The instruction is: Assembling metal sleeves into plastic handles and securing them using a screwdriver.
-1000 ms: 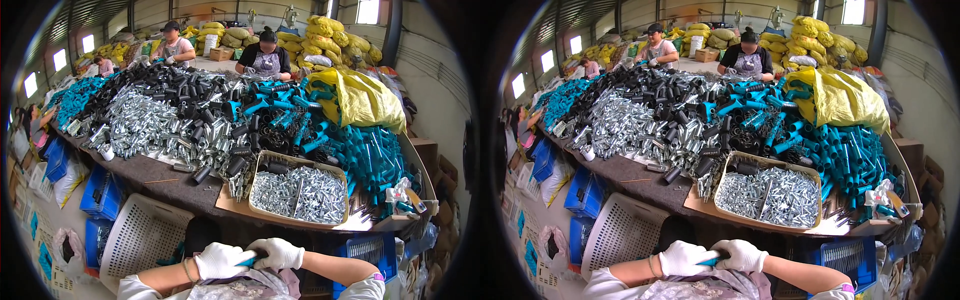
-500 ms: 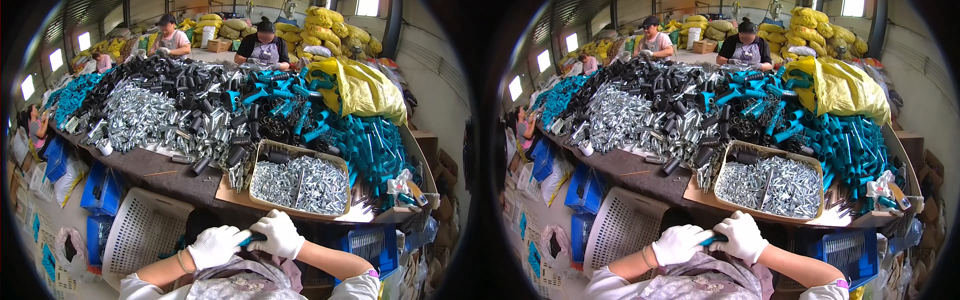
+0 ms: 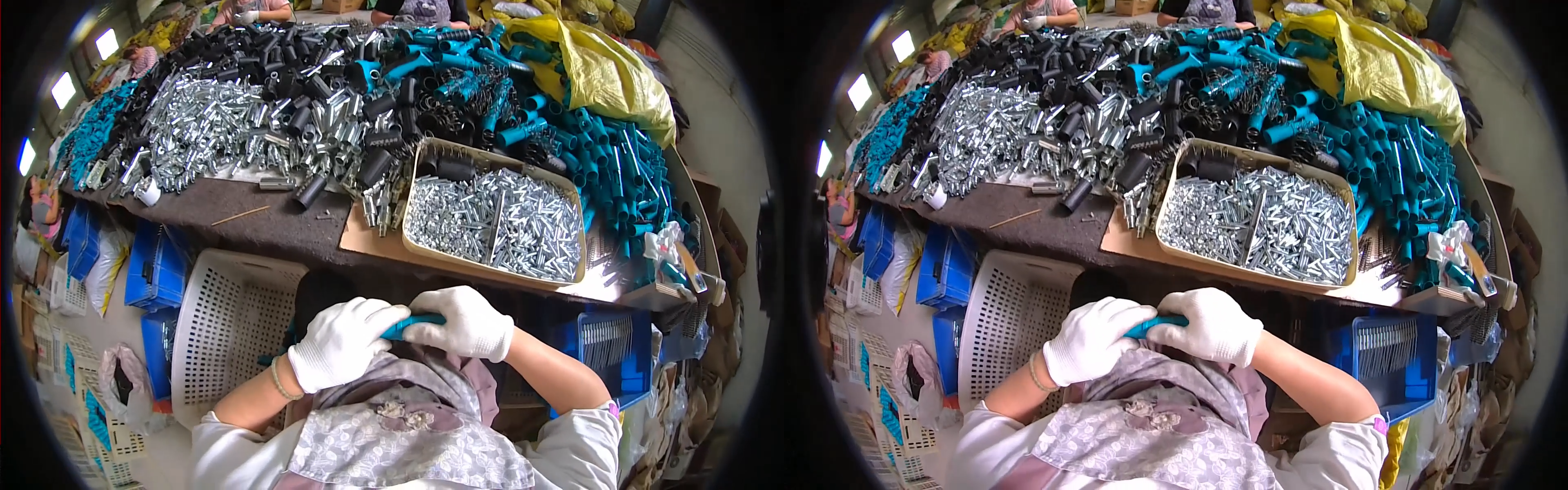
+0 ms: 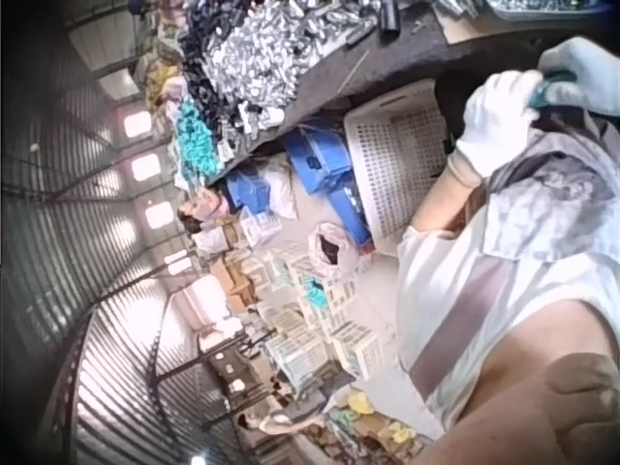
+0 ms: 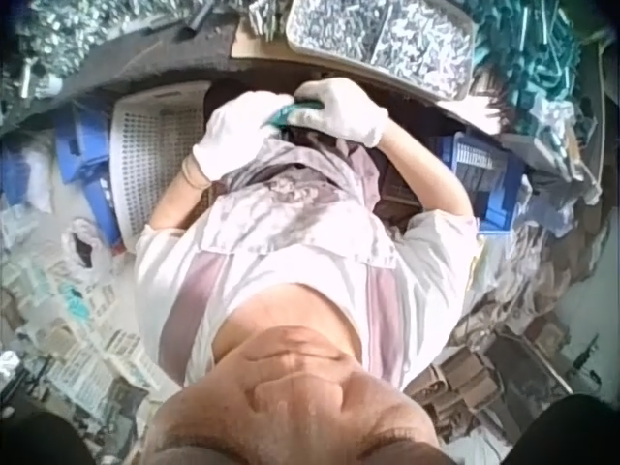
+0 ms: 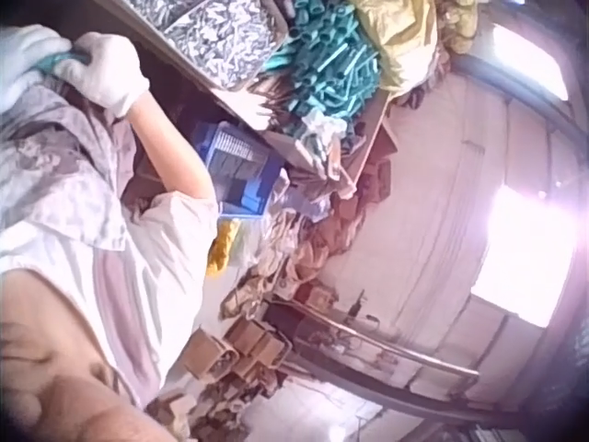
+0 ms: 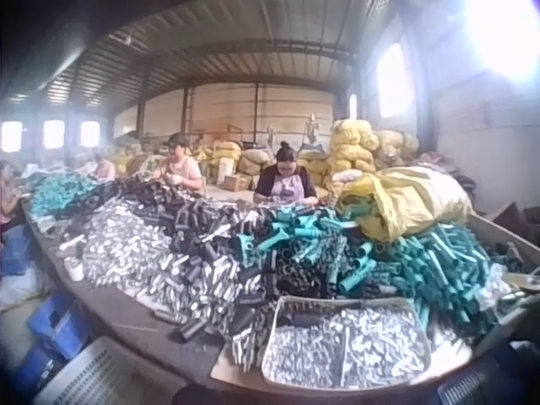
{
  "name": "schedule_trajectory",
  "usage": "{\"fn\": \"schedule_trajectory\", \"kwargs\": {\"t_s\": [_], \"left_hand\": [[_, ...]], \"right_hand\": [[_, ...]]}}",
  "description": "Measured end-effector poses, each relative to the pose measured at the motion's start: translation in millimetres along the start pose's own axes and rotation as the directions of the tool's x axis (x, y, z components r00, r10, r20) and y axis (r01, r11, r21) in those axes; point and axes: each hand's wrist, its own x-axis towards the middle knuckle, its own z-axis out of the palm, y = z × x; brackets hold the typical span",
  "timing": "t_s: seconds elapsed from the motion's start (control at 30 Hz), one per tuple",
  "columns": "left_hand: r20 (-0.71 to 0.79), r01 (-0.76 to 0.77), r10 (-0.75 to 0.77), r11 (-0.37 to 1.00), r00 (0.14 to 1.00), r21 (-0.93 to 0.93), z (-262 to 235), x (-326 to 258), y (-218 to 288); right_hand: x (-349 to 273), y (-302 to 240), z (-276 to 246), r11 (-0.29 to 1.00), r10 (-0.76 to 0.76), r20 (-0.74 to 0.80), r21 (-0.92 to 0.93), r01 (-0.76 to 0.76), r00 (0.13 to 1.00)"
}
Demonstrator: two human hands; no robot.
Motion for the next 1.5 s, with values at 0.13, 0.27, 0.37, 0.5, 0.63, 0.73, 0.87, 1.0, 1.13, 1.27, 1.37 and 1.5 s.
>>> {"fn": "schedule_trajectory", "kwargs": {"t_s": [0.13, 0.27, 0.37, 0.5, 0.63, 0.73, 0.87, 1.0, 1.13, 1.27, 1.37, 1.5], "left_hand": [[-0.014, -0.002, 0.001, 1.0, 1.0, -0.016, 1, 1, 4], [-0.054, 0.015, -0.019, 0.997, 0.998, -0.075, 3, 5, 7], [-0.105, -0.011, 0.008, 0.999, 0.994, -0.036, 5, 9, 6], [-0.156, -0.019, 0.008, 0.998, 0.988, -0.068, 9, 8, 5], [-0.154, 0.034, -0.051, 0.993, 0.987, -0.111, 13, 4, 6], [-0.187, 0.093, -0.123, 0.982, 0.975, -0.165, 15, 2, 7], [-0.206, 0.112, -0.16, 0.968, 0.965, -0.224, 16, -2, 9], [-0.236, 0.124, -0.183, 0.962, 0.954, -0.243, 14, -6, 8], [-0.242, 0.082, -0.134, 0.973, 0.961, -0.214, 12, -4, 4], [-0.239, 0.018, -0.044, 0.994, 0.97, -0.111, 6, -2, 0], [-0.216, 0.0, -0.008, 0.999, 0.976, -0.04, 1, -4, -1], [-0.184, 0.01, -0.018, 0.999, 0.983, -0.044, -1, -5, 2]], "right_hand": [[2, 2, 4, 1.0, -0.021, -0.001, -0.01, 0.021, 1.0], [2, -1, 4, 0.999, -0.055, -0.023, 0.0, 0.055, 0.998], [1, -4, 11, 1.0, 0.001, -0.066, 0.014, 0.0, 0.998], [2, -7, 5, 1.0, -0.014, -0.056, 0.021, 0.015, 0.998], [13, -2, -35, 0.989, -0.124, -0.014, -0.084, 0.122, 0.992], [35, 10, -59, 0.892, -0.269, -0.432, -0.448, 0.054, 0.861], [54, 29, -57, 0.83, -0.075, -0.346, -0.541, -0.133, 0.935], [55, 34, -54, 0.893, -0.105, -0.461, -0.433, -0.12, 0.881], [41, 19, -61, 0.994, 0.028, -0.558, -0.071, -0.082, 0.829], [17, -4, -47, 0.988, -0.002, -0.414, 0.142, 0.067, 0.91], [5, -11, -30, 0.96, 0.155, -0.278, 0.269, -0.078, 0.948], [2, -9, -21, 0.975, 0.125, -0.261, 0.21, -0.07, 0.957]]}}
